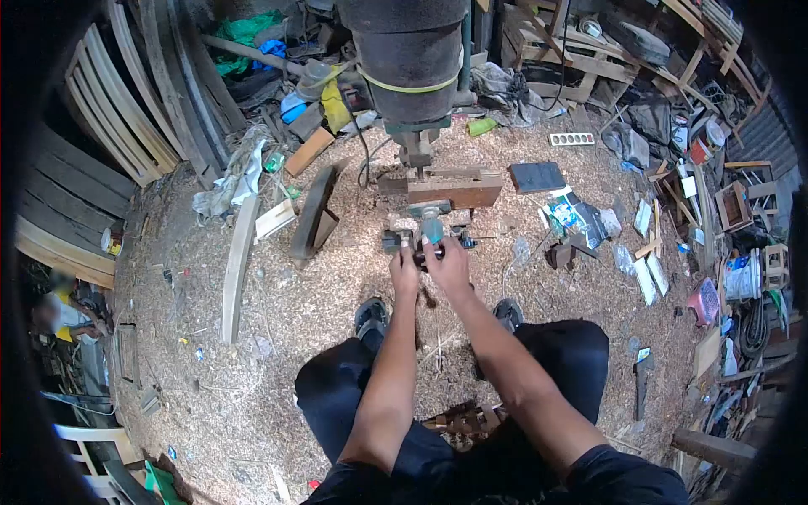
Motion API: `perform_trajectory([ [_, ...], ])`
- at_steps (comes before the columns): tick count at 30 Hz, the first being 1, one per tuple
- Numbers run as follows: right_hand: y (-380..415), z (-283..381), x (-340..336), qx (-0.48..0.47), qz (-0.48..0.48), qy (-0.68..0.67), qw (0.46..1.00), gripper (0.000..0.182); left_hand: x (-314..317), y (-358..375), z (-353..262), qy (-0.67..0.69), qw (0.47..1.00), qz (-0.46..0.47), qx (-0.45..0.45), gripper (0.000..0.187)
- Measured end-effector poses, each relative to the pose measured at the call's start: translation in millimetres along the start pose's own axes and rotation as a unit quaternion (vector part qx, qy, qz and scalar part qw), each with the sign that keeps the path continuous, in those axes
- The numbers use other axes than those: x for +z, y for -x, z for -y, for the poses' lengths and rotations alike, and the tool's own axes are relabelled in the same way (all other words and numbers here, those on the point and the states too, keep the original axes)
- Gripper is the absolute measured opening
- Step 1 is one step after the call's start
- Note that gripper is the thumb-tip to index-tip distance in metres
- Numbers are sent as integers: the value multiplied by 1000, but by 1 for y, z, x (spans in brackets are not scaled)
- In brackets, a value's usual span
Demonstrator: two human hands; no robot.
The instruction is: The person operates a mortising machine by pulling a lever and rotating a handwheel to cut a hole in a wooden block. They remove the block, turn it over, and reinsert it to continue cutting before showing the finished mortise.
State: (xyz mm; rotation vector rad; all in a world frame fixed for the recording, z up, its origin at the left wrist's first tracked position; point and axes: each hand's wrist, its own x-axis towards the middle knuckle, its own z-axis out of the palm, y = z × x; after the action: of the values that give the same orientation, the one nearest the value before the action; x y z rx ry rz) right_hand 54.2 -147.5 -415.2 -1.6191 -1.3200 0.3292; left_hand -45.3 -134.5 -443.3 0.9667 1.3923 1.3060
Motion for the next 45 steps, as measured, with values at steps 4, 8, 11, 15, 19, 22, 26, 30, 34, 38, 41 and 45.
perform_trajectory([
  [4, -4, -3, 8, 105, -27, 12, 994, 30, 14, -22, 28, 108, 990, -40, -84, 36],
  [8, -4, -22, 22, 85, -79, 11, 993, 29, 24, -30, 46, 128, 989, -67, -37, 37],
  [11, 0, -32, 27, 110, -83, -18, 990, 29, 26, -24, 43, 119, 988, -91, -31, 34],
  [15, 4, -44, 5, 252, -38, -200, 946, 44, 26, -24, 44, 143, 978, -132, -74, 30],
  [19, 15, -126, 22, 253, 25, 75, 964, 51, 15, -20, 36, 61, 995, -73, -22, 39],
  [22, 12, -100, -7, 467, 304, -107, 824, 37, 14, -14, 30, 5, 999, -38, -14, 45],
  [26, 13, -109, 4, 578, 390, -225, 680, 21, 8, -16, 23, -80, 996, 29, 17, 50],
  [30, 35, -96, 26, 452, 332, -38, 827, 25, -2, -18, 16, -98, 990, 96, -38, 53],
  [34, 44, -57, 57, 425, 296, 15, 855, 38, -18, -24, -3, -167, 973, 151, -50, 60],
  [38, 47, -55, 62, 383, 263, -21, 885, 42, -34, -38, 16, -103, 973, 184, -90, 60],
  [41, 41, -41, 54, 421, 257, -131, 860, 38, -36, -42, 38, 131, 960, 177, -173, 56],
  [45, 42, -23, 54, 465, 242, -211, 825, 28, -41, -36, 26, 207, 941, 171, -206, 56],
])
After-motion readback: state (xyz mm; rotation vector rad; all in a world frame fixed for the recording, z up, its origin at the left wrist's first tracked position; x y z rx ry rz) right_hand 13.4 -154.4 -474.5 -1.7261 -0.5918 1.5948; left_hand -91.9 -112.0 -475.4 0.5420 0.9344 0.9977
